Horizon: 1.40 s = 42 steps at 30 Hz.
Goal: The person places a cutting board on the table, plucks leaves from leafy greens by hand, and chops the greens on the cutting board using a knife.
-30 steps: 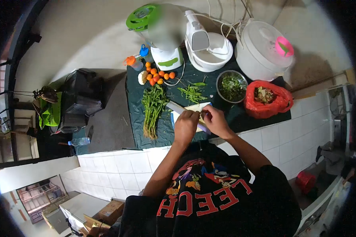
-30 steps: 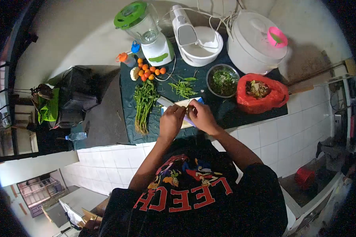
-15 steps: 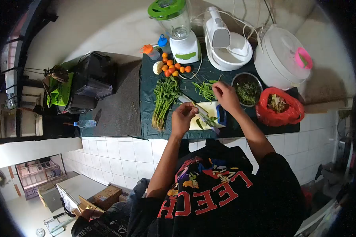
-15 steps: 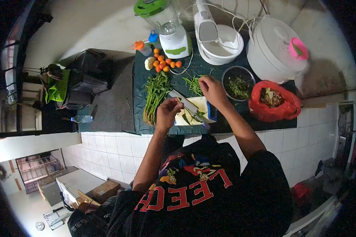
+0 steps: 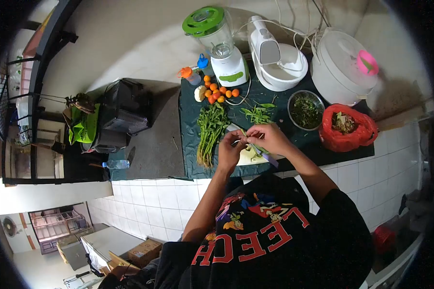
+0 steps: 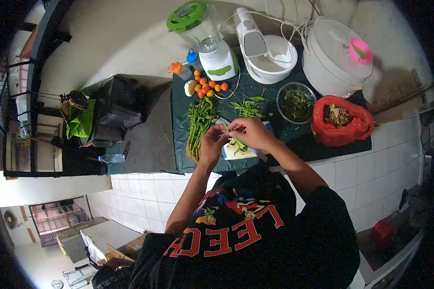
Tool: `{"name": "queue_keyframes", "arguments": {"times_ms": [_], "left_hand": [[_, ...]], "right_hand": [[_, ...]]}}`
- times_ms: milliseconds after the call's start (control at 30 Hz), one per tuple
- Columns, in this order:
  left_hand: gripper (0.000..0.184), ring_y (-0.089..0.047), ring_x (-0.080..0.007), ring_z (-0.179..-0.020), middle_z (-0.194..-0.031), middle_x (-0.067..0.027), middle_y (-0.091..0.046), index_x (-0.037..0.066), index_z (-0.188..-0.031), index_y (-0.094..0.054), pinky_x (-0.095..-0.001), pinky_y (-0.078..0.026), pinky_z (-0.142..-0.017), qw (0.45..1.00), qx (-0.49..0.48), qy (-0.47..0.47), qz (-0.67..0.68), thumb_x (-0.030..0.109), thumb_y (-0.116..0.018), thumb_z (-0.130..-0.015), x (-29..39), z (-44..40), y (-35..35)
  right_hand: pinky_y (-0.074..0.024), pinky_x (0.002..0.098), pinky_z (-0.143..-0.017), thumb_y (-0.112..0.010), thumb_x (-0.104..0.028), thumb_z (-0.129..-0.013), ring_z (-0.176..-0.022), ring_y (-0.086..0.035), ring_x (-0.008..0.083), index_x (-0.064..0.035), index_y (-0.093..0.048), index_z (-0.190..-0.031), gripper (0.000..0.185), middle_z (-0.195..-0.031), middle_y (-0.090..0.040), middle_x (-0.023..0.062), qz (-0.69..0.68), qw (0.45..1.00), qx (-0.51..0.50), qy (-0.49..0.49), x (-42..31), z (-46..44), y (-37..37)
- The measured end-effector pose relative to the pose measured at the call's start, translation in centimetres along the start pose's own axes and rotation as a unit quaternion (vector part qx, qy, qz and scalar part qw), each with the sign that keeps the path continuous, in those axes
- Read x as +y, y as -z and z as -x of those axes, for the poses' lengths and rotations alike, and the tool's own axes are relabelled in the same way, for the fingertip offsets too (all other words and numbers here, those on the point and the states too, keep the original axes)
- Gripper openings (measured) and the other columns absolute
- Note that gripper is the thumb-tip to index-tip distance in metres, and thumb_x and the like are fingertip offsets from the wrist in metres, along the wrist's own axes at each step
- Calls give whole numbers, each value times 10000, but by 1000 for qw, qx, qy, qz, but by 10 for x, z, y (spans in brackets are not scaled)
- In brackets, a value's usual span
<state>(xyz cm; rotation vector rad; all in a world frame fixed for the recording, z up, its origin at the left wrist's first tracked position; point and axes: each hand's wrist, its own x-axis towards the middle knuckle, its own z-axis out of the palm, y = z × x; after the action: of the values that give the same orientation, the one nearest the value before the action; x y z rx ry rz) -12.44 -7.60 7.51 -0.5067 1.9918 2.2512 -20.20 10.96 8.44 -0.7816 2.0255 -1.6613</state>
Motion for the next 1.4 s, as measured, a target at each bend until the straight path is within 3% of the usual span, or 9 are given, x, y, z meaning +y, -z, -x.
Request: {"name": "queue_keyframes", "arguments": {"times_ms": [233,400,567,733,800,867,1000,1167,1400], "left_hand": [[251,-655,-145,-958,-1060,-70,-681,-3,-1159,-631,-285,-559,-849,1000,7,-26,6,14,-719,-925,-9,10,-11],[228,-666,-142,-933,-1047,-71,-692,-17,-1138,-649,-278,-558,-838,999,23,-43,2,13,-722,-924,-18,15,-15],[287,-678,-129,-915,-1035,-62,-694,-13,-1169,-624,-246,-541,-725,997,27,-64,-24,33,-747,-914,-20,25,-20],[311,-676,-131,-944,-1029,-54,-687,-5,-1181,-607,-262,-560,-748,991,19,-83,-106,37,-754,-910,-29,24,-32],[308,-671,-127,-954,-1035,-56,-689,-7,-1180,-608,-265,-558,-761,995,-1,-73,-72,40,-752,-912,-44,23,-30],[305,-666,-124,-963,-1041,-58,-690,-8,-1179,-610,-267,-557,-774,997,-19,-66,-40,43,-751,-914,-52,23,-27],[321,-672,-121,-905,-1015,-59,-707,-10,-1194,-608,-264,-542,-773,991,-54,-58,-105,69,-754,-918,-48,27,-19],[338,-679,-122,-842,-963,-65,-732,-10,-1193,-607,-263,-533,-756,991,-37,-30,-127,94,-764,-912,-34,32,-16],[335,-723,-133,-789,-882,-75,-752,23,-1174,-620,-292,-572,-727,963,-25,-103,-250,44,-735,-860,-28,41,-16]], "right_hand": [[-567,295,-793,-735,-51,-898,-857,-713,122,25,-714,-1093,210,-934,-761,102,-39,998,32,-45,0,17,-2],[-576,300,-762,-756,-117,-895,-836,-724,130,2,-734,-1067,211,-920,-770,100,-16,995,76,-60,7,27,-9],[-568,292,-733,-736,-121,-917,-796,-705,119,-2,-733,-1061,187,-907,-760,80,-20,996,66,-50,25,35,-8],[-540,280,-699,-716,-130,-947,-754,-656,89,23,-704,-1032,175,-863,-712,25,-141,973,10,-181,38,47,1],[-523,270,-684,-709,-126,-952,-744,-645,77,32,-699,-1019,172,-862,-712,21,-140,973,-1,-183,38,51,1],[-516,278,-670,-716,-137,-944,-735,-645,84,30,-704,-991,174,-847,-721,36,-89,984,4,-155,36,54,1],[-515,303,-667,-737,-169,-924,-722,-647,99,23,-709,-954,196,-798,-720,67,-17,994,-1,-111,37,53,0],[-521,352,-666,-736,-187,-899,-693,-687,205,12,-704,-918,202,-761,-708,142,53,992,-39,-106,39,50,-3],[-534,386,-664,-706,-138,-861,-734,-720,275,-1,-654,-871,148,-786,-708,162,128,985,-94,-63,24,38,-8]]}}
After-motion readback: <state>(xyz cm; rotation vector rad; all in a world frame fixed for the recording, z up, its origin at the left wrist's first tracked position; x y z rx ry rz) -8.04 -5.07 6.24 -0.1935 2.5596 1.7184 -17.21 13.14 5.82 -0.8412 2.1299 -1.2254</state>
